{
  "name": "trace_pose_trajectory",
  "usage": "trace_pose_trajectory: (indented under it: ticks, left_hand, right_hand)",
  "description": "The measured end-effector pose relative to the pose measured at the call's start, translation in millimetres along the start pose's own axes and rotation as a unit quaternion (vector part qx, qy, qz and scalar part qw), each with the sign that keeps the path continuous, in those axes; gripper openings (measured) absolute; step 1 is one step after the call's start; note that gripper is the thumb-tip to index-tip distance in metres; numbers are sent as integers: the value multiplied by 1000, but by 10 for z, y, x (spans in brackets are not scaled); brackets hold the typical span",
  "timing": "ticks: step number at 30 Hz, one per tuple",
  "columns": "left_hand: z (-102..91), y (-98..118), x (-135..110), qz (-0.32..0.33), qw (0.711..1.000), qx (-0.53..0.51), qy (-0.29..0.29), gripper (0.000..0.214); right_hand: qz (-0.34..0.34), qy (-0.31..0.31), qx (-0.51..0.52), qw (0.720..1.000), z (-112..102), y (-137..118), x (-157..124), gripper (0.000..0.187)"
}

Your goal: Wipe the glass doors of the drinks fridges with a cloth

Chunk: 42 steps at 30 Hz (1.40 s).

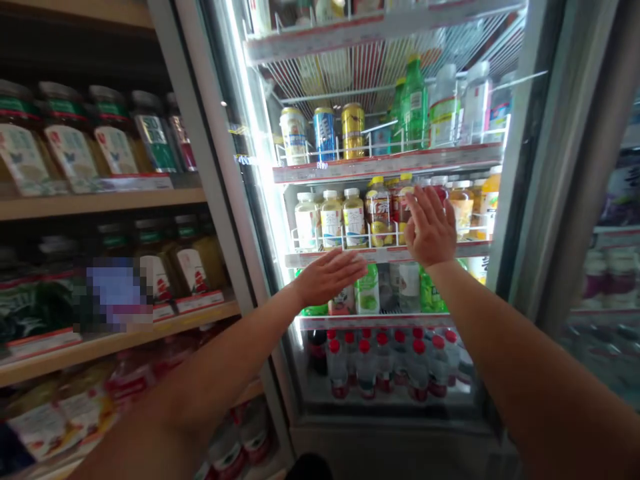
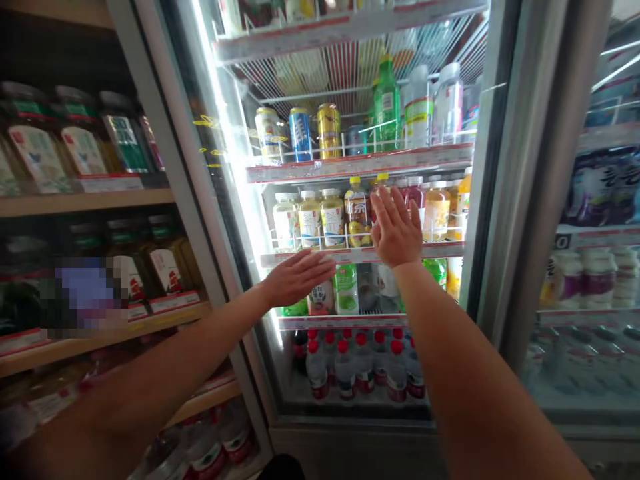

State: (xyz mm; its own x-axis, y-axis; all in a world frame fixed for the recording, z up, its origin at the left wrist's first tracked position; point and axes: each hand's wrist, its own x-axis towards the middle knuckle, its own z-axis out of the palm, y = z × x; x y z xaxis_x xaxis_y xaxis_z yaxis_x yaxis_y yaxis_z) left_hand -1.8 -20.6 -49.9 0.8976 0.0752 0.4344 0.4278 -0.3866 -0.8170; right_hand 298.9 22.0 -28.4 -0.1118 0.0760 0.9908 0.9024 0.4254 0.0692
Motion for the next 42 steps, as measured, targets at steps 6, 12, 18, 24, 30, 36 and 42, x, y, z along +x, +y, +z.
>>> trace_pose_trajectory:
  ticks: [6,12,18,24,30,36,42]
  left_hand:
    - [-4,-227,32,-205,974,23,97,69]
    - [60,-33,20,-14,999,-21,42,60]
    - [29,-117,183,-102,992,16,69,60]
    - [74,83,223,-80,995,45,44,54]
    - [64,-34,212,-53,997,48,13,62]
    - [102,51,180,-76,994,23,70,53]
    - [56,-134,177,-45,997,32,45,53]
  right_hand:
    - [-3,11,-9,1000,9,0,-11,58]
    - [-9,11,-4,1000,33,21,-9,60]
    - [-12,22,-7,1000,34,24,-12,59]
    - [-10,17,-1,1000,36,22,-16,60]
    - [-14,24,-8,1000,40,28,-15,59]
    - [-12,17,-5,1000,22,17,-11,60]
    - [-11,18,-8,1000,8,9,-8,59]
